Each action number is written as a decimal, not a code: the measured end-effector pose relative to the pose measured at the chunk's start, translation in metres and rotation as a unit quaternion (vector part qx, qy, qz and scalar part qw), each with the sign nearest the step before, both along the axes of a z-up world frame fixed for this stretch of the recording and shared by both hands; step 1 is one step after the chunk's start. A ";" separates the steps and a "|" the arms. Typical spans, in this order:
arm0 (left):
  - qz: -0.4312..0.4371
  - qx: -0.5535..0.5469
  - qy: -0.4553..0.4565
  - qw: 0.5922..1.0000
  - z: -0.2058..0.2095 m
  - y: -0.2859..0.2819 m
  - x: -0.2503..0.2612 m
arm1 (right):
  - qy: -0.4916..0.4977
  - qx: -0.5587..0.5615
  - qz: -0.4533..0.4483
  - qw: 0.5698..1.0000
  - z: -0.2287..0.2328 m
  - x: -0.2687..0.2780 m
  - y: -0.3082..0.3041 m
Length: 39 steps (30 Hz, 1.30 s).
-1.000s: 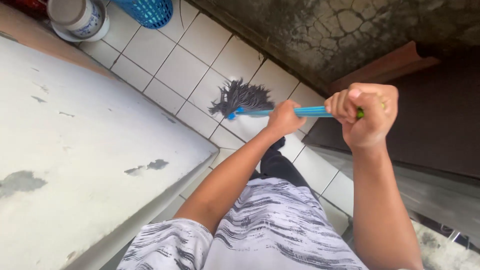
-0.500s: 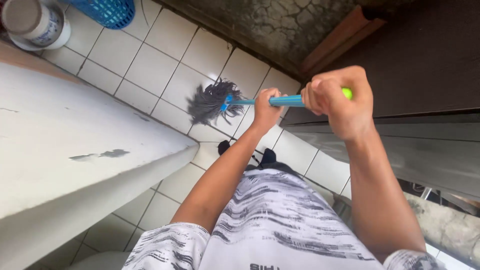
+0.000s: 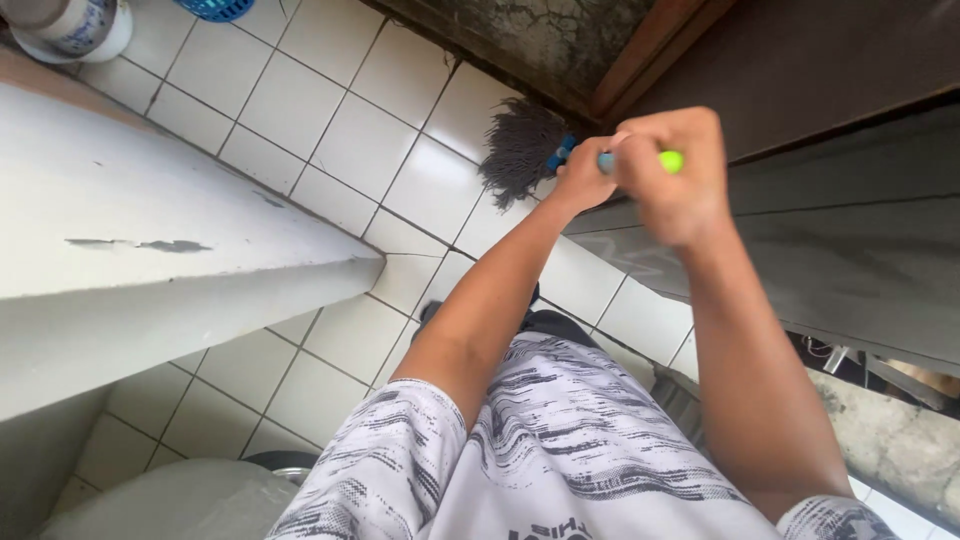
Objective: The recorder prepares a mop in a bucket of water and then mops a tiled floor in an outdoor area.
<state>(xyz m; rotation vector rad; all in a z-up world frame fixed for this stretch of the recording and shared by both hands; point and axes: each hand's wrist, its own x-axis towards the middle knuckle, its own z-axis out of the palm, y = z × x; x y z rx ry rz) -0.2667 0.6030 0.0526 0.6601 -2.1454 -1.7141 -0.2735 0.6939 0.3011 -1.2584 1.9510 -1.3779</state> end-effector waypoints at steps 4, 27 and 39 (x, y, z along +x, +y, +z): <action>0.115 -0.070 -0.016 0.991 0.001 0.026 0.009 | -0.170 -0.100 0.021 0.980 0.022 0.001 0.013; 0.023 -0.107 -0.037 0.993 -0.003 0.120 0.323 | -0.299 -0.085 0.088 0.946 0.032 0.231 0.142; -0.194 -0.024 0.028 0.980 0.016 0.265 0.251 | -0.116 0.012 -0.036 0.993 0.052 0.241 0.304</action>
